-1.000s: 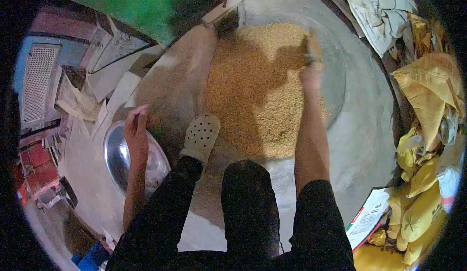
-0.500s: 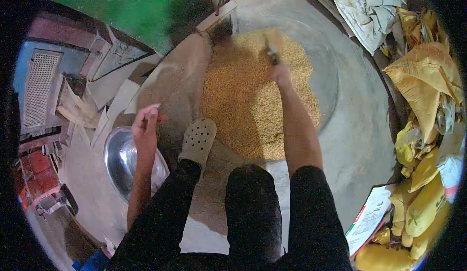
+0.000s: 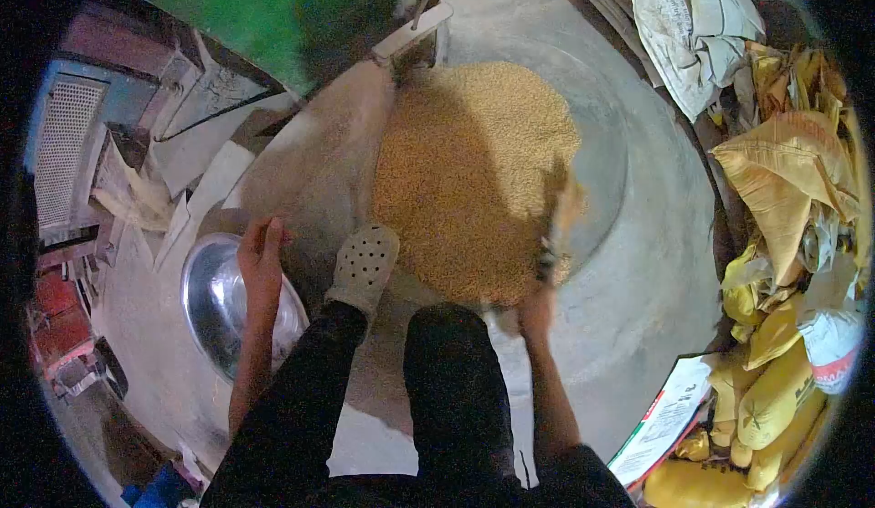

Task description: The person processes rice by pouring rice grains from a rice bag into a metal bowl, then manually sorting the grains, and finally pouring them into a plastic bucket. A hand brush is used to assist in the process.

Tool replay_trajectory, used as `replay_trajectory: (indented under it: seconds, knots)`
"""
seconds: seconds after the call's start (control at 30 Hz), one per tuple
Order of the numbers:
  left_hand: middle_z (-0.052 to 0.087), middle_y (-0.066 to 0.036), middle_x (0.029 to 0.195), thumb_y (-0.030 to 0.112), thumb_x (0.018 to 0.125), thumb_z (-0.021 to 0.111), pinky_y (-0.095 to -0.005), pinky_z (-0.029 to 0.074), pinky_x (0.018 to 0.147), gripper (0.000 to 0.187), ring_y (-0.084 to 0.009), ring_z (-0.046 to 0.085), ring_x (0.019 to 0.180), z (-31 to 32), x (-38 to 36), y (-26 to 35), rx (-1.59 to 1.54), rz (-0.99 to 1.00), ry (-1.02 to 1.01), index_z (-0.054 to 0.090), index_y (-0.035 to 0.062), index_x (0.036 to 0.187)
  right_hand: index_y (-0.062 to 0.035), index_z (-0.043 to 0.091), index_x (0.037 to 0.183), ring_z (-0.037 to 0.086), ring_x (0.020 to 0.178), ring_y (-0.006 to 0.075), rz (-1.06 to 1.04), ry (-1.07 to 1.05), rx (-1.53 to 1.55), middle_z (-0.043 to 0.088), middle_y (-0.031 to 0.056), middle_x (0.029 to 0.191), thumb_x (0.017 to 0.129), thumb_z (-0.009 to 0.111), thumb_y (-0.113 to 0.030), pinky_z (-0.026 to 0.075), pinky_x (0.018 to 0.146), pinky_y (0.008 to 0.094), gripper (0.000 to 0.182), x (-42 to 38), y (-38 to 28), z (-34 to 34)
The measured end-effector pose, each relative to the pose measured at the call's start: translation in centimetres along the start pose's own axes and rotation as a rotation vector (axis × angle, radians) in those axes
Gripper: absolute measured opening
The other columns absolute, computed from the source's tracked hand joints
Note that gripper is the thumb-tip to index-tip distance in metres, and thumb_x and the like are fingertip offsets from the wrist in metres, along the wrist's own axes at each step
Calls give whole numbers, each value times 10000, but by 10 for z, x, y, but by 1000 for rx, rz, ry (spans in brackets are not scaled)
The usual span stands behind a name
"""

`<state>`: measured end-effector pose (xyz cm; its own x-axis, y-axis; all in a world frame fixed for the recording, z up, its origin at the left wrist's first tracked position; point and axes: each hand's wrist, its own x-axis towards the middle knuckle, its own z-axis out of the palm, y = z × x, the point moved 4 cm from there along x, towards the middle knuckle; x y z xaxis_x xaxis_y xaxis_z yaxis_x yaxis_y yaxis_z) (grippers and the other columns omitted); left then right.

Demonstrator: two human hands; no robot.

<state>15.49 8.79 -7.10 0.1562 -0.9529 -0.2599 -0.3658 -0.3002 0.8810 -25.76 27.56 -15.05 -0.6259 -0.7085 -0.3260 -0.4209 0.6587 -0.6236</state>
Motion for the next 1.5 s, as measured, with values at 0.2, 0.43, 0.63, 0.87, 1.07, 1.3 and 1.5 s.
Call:
replay_trajectory:
  seconds: [0.2,0.43,0.63,0.87,1.07,1.3,1.5]
  knots:
    - [586,-29,764,157,928,521,-244,463,701,182,-103,571,733,3,5,15,-104,104,69,601,18,1014,-35,346,1334,538,1045,409,-157,-119,142,552,264,1130,867,523,-211,430,870,443,530,89,-132,137]
    - [597,-43,782,175,932,522,-256,469,714,199,-112,572,740,-12,11,16,-56,91,82,595,8,1013,-95,413,1285,605,704,258,-111,137,202,593,141,811,861,525,-178,466,603,399,447,161,-122,150]
    - [599,-50,775,181,930,525,-264,479,711,208,-118,576,732,-19,11,15,-29,85,101,594,-1,1002,-77,411,1280,598,685,336,133,370,-80,611,177,846,846,516,-170,465,594,425,456,202,-40,118]
    - [584,-34,778,166,932,514,-265,484,705,196,-110,569,726,-11,10,18,-67,130,47,600,7,1006,-34,353,1338,595,919,376,-392,-286,33,609,235,977,871,554,-231,474,776,420,545,89,-107,112]
    - [595,-43,774,166,931,518,-256,476,699,191,-116,579,728,-26,0,22,13,45,129,599,11,1006,-125,337,1374,591,975,378,-377,-565,-449,559,217,1157,888,537,-225,486,800,420,534,-21,-63,45]
    - [612,-56,777,179,926,531,-252,468,717,197,-117,586,734,-22,-4,12,-37,27,103,598,13,1007,-176,173,1440,624,808,374,-471,-355,-625,567,214,1108,822,512,-115,528,664,449,708,50,-95,131]
    - [621,-60,781,187,928,528,-259,465,724,210,-123,590,745,-26,-1,17,-15,71,91,597,10,1017,-70,305,1359,643,742,360,-388,-212,-589,644,184,769,832,512,-174,526,631,446,576,156,-160,176]
